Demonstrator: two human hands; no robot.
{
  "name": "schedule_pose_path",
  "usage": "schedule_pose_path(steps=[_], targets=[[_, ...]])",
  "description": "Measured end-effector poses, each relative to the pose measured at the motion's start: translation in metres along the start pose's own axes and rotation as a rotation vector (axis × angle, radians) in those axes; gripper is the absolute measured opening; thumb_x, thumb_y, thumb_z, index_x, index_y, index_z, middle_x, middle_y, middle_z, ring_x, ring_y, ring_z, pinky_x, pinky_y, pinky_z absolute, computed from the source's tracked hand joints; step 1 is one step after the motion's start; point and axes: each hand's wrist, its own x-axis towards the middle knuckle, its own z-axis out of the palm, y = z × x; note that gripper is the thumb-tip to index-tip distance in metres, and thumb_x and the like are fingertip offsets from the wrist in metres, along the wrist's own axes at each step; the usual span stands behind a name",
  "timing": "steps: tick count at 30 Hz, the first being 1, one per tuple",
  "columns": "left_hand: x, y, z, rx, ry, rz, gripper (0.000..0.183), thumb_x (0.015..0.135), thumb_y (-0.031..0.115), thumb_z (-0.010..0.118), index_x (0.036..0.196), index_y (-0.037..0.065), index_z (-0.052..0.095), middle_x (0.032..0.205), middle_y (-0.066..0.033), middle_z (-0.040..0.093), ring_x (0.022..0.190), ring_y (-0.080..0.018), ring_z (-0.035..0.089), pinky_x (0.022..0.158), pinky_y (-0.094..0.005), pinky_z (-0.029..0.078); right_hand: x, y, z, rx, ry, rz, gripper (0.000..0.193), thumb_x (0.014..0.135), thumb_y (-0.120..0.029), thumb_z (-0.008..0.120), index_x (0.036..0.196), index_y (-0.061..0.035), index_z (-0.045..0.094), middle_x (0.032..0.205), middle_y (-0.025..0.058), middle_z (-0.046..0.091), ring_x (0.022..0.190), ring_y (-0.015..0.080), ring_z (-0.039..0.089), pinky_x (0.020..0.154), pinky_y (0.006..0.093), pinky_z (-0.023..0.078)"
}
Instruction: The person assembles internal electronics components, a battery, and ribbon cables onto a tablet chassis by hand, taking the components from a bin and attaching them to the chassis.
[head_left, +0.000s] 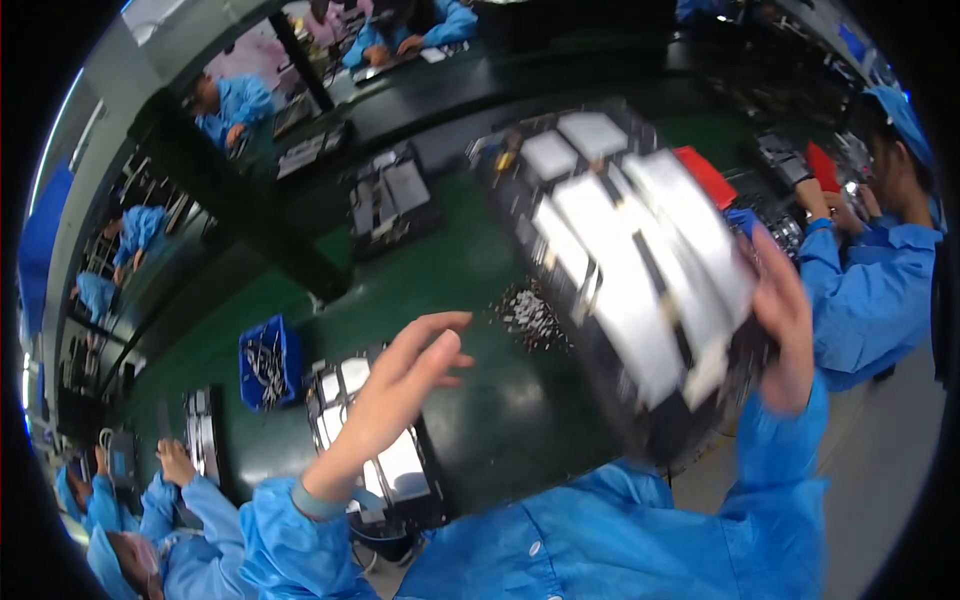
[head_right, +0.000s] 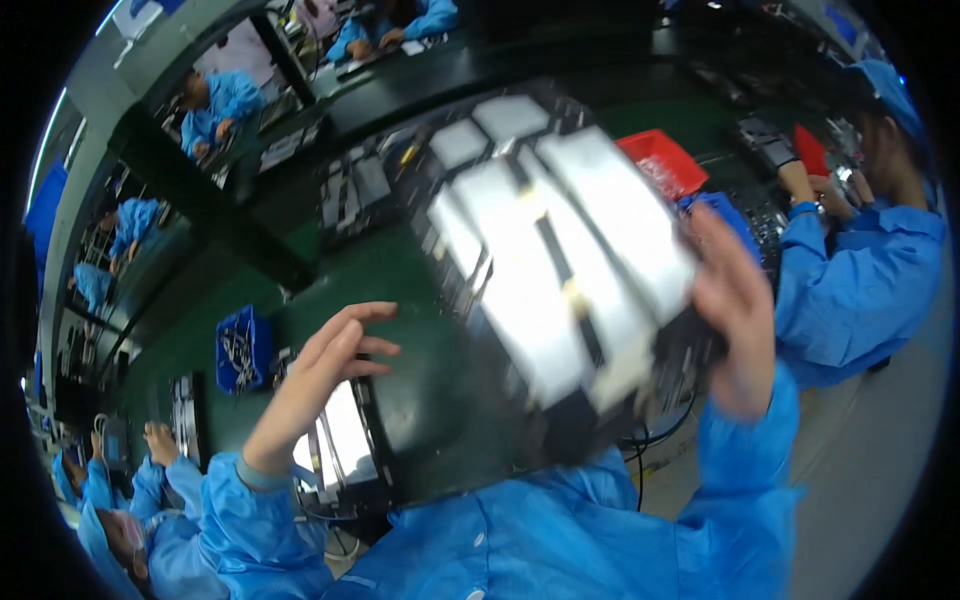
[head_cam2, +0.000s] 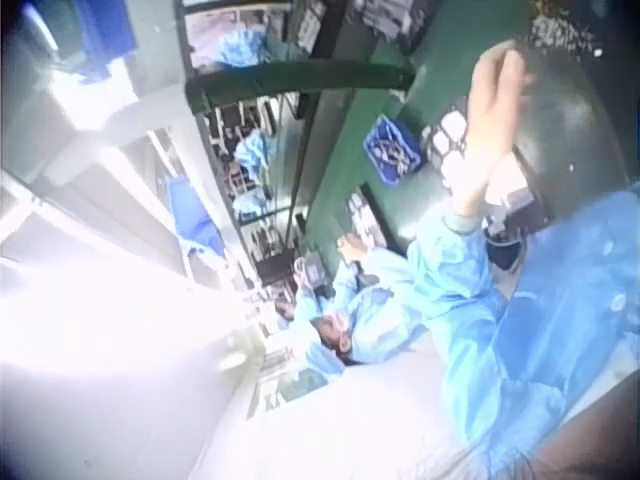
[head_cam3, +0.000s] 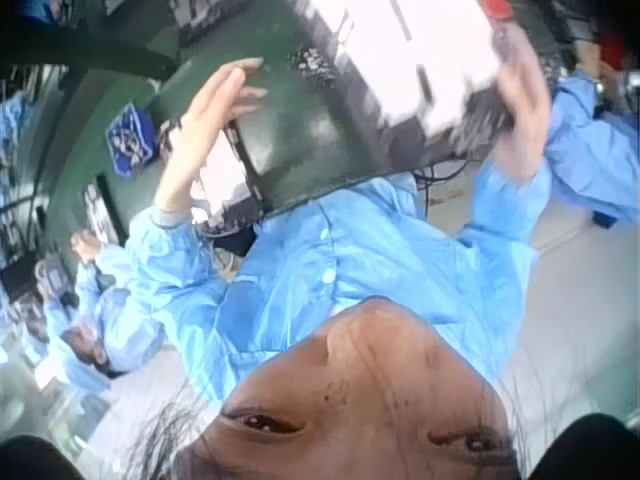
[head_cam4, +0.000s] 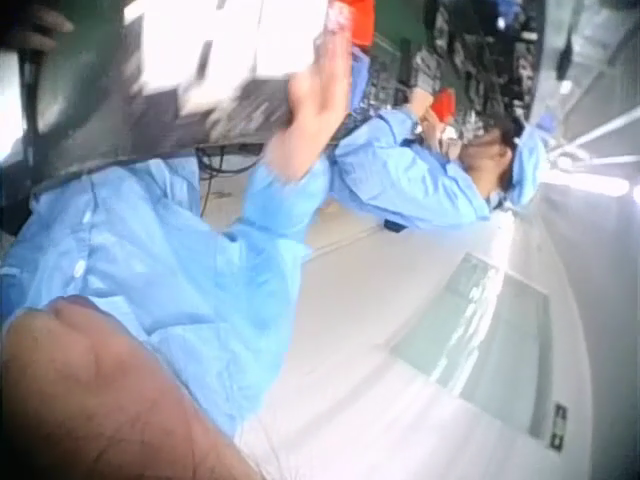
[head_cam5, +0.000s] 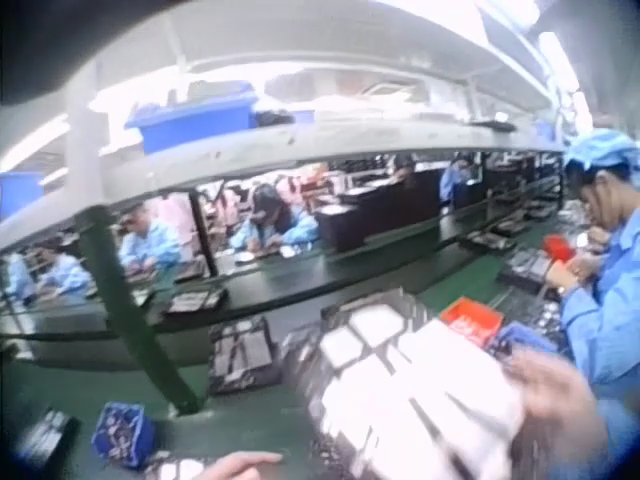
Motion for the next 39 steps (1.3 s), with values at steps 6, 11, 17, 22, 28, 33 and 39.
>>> schedule_pose_path(steps=[6,11,17,22,28,33,39], targets=[[0.093,-0.016,-0.050,0.537,-0.117,-0.063,0.040,0.088,0.034,0.063,0.114,0.003,0.061,0.107,-0.0120,0.066,0.094,-0.0214,0.063,0.082,-0.0318,0.049,0.254,0.012,-0.098,0.026,-0.047,-0.054,0.044,0.090,-0.003,0.054,0.134,-0.0032,0.050,0.137,0.0131,0.049,0.113,0.0174,0.057,0.094,0.0269,0.047],[0.174,-0.008,-0.043,0.641,-0.111,0.026,0.041,0.088,0.033,0.061,0.114,0.002,0.061,0.111,-0.0158,0.066,0.103,-0.0286,0.063,0.088,-0.0341,0.049,0.408,0.150,-0.174,-0.189,0.027,-0.125,0.053,0.084,0.004,0.054,0.136,-0.0021,0.048,0.143,0.0121,0.044,0.130,0.0223,0.043,0.106,0.0298,0.033],[0.310,-0.048,-0.024,0.500,0.154,0.035,0.051,0.088,0.032,0.062,0.125,-0.002,0.052,0.118,-0.0178,0.061,0.109,-0.0268,0.059,0.093,-0.0343,0.045,0.454,0.242,-0.202,-0.165,-0.045,0.087,0.057,0.084,0.004,0.055,0.139,-0.0058,0.043,0.144,0.0154,0.041,0.133,0.0270,0.040,0.104,0.0331,0.037],[0.367,-0.076,-0.001,0.513,0.425,0.024,0.069,0.088,0.029,0.057,0.137,-0.011,0.028,0.129,-0.0306,0.048,0.123,-0.0426,0.044,0.105,-0.0428,0.035,0.447,0.225,-0.114,-1.410,-0.245,-0.502,0.046,0.080,-0.007,0.058,0.126,-0.0028,0.055,0.120,0.0238,0.059,0.112,0.0377,0.055,0.099,0.0400,0.042],[0.386,-0.085,0.006,0.402,0.562,0.120,0.069,0.084,0.023,0.059,0.137,-0.008,0.027,0.125,-0.0319,0.050,0.120,-0.0451,0.045,0.102,-0.0467,0.037,0.419,0.219,0.004,-1.202,-0.803,0.007,0.068,0.095,-0.041,0.046,0.149,-0.0093,0.019,0.130,0.0314,0.048,0.120,0.0414,0.049,0.102,0.0393,0.038],[0.343,-0.037,-0.019,0.082,0.616,-0.080,0.065,0.079,0.024,0.055,0.130,-0.009,0.033,0.118,-0.0332,0.055,0.113,-0.0435,0.054,0.097,-0.0416,0.040,0.406,0.193,0.038,-0.453,-0.619,0.037,0.070,0.093,-0.022,0.052,0.151,-0.0125,0.014,0.150,0.0117,0.034,0.137,0.0251,0.032,0.109,0.0355,0.031],[0.130,0.041,0.002,0.540,-0.107,0.368,0.037,0.089,0.024,0.060,0.118,0.002,0.055,0.105,-0.0107,0.061,0.102,-0.0209,0.058,0.089,-0.0315,0.045,0.324,0.034,0.064,0.110,-0.640,0.120,0.085,0.087,-0.005,0.063,0.151,-0.0166,0.009,0.147,0.0157,0.035,0.123,0.0260,0.049,0.094,0.0344,0.048]])
